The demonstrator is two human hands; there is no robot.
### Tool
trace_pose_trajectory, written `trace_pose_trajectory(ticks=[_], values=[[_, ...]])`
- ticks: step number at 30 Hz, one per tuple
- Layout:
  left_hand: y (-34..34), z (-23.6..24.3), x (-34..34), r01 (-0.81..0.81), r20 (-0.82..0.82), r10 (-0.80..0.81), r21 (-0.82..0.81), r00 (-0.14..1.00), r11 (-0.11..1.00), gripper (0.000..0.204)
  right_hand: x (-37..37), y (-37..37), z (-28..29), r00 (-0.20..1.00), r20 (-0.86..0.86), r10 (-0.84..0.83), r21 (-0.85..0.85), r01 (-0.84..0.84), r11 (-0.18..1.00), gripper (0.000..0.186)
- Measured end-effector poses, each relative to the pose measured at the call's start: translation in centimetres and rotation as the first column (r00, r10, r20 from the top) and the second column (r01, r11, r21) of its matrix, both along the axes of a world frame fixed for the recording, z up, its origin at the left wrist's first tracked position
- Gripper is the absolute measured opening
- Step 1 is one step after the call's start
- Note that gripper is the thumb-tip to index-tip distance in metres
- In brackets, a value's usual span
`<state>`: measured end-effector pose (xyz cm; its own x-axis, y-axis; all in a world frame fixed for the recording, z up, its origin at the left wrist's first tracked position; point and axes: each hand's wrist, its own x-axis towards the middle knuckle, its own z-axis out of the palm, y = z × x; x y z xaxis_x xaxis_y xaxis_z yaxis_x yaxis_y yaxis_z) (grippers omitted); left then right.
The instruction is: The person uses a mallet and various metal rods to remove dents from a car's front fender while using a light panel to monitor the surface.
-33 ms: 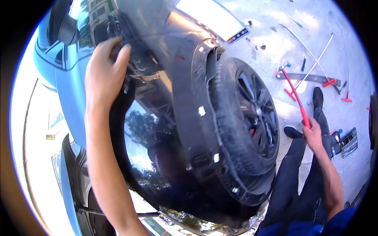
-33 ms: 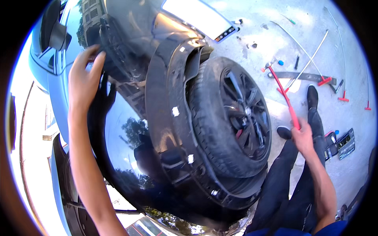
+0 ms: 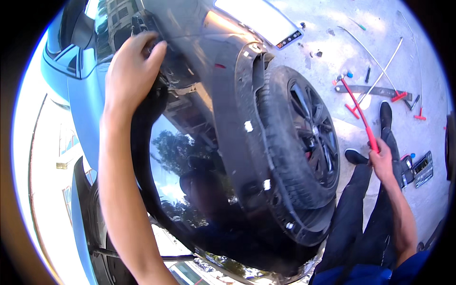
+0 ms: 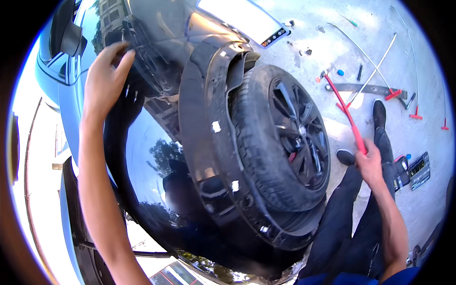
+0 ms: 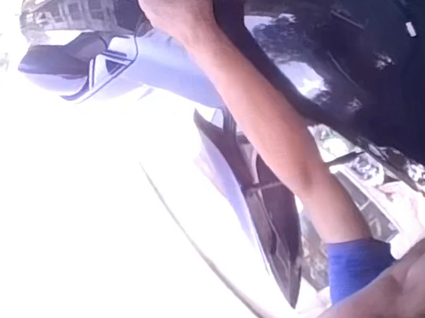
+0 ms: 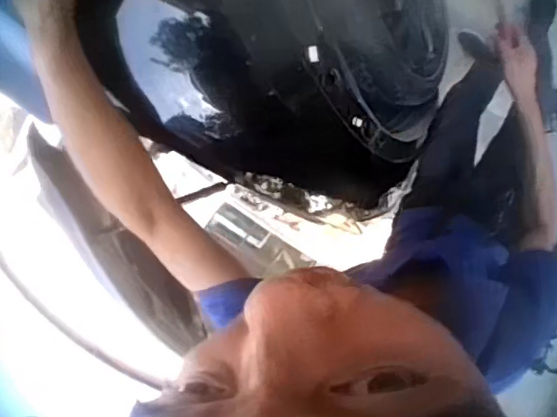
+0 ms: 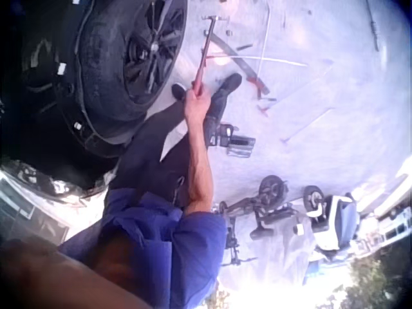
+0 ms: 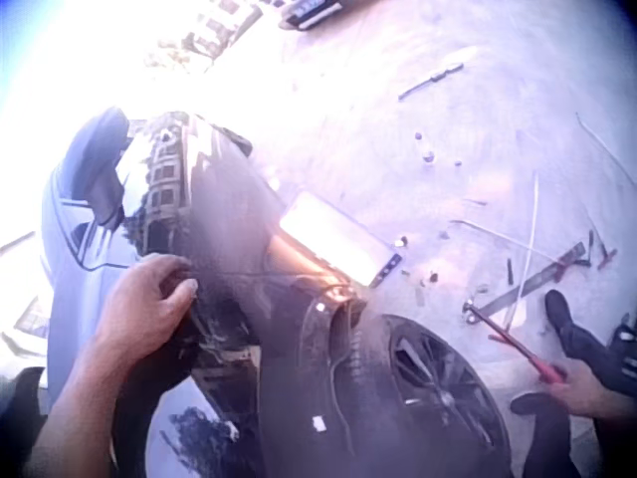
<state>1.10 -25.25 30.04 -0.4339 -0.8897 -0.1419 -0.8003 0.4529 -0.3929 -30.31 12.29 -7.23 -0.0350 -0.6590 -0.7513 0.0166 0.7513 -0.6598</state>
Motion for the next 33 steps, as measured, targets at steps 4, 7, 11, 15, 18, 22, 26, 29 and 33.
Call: trace_pose_trajectory(ticks=[4, 7, 11, 15, 18, 22, 26, 29, 33], values=[[-3.1, -3.0, 2.2, 0.093, 0.002, -0.094, 0.169, 0.996, 0.981, 0.045, 3.1, 0.3, 6.6, 0.99, -0.058, -0.13, -0.112, 0.123, 0.986, 0.031], [-3.8, -1.7, 2.9, 0.117, -0.059, -0.103, 0.322, 0.993, 0.94, 0.045, 6.1, -1.3, 9.9, 0.989, -0.063, -0.133, -0.117, 0.125, 0.985, 0.034], [-0.4, -0.8, -1.3, -0.012, -0.252, 0.104, 0.343, 0.962, 0.939, 0.038, 11.8, -3.3, 12.1, 0.957, 0.047, -0.287, -0.243, 0.29, 0.926, 0.038], [0.8, -0.1, -1.3, -0.031, -0.199, 0.104, 0.342, 0.974, 0.939, 0.041, 17.4, -6.8, 14.9, 0.924, 0.227, -0.309, -0.252, 0.362, 0.898, 0.037], [1.0, 0.0, -2.2, -0.126, -0.102, 0.162, 0.29, 0.982, 0.949, 0.041, 18.6, -8.9, 16.1, 0.914, 0.305, -0.267, -0.239, 0.345, 0.908, 0.037], [0.8, 1.4, -3.4, -0.104, 0.09, 0.081, 0.301, 0.993, 0.948, 0.041, 19.8, -9.4, 15.7, 0.878, 0.322, -0.353, -0.24, 0.436, 0.867, 0.037], [-0.8, 1.3, -5.2, -0.287, 0.14, 0.254, 0.329, 0.957, 0.9, 0.046, 19.4, -9.0, 15.2, 0.894, 0.357, -0.27, -0.233, 0.365, 0.901, 0.036], [-6.0, 2.8, 1.2, 0.048, 0.148, -0.103, 0.333, 0.984, 0.942, 0.056, 18.9, -8.8, 15.2, 0.889, 0.386, -0.247, -0.268, 0.364, 0.892, 0.036], [-6.4, 1.8, -0.2, 0.097, 0.102, -0.137, 0.326, 0.985, 0.94, 0.064, 19.0, -10.0, 13.5, 0.83, 0.372, -0.415, -0.255, 0.521, 0.814, 0.038]])
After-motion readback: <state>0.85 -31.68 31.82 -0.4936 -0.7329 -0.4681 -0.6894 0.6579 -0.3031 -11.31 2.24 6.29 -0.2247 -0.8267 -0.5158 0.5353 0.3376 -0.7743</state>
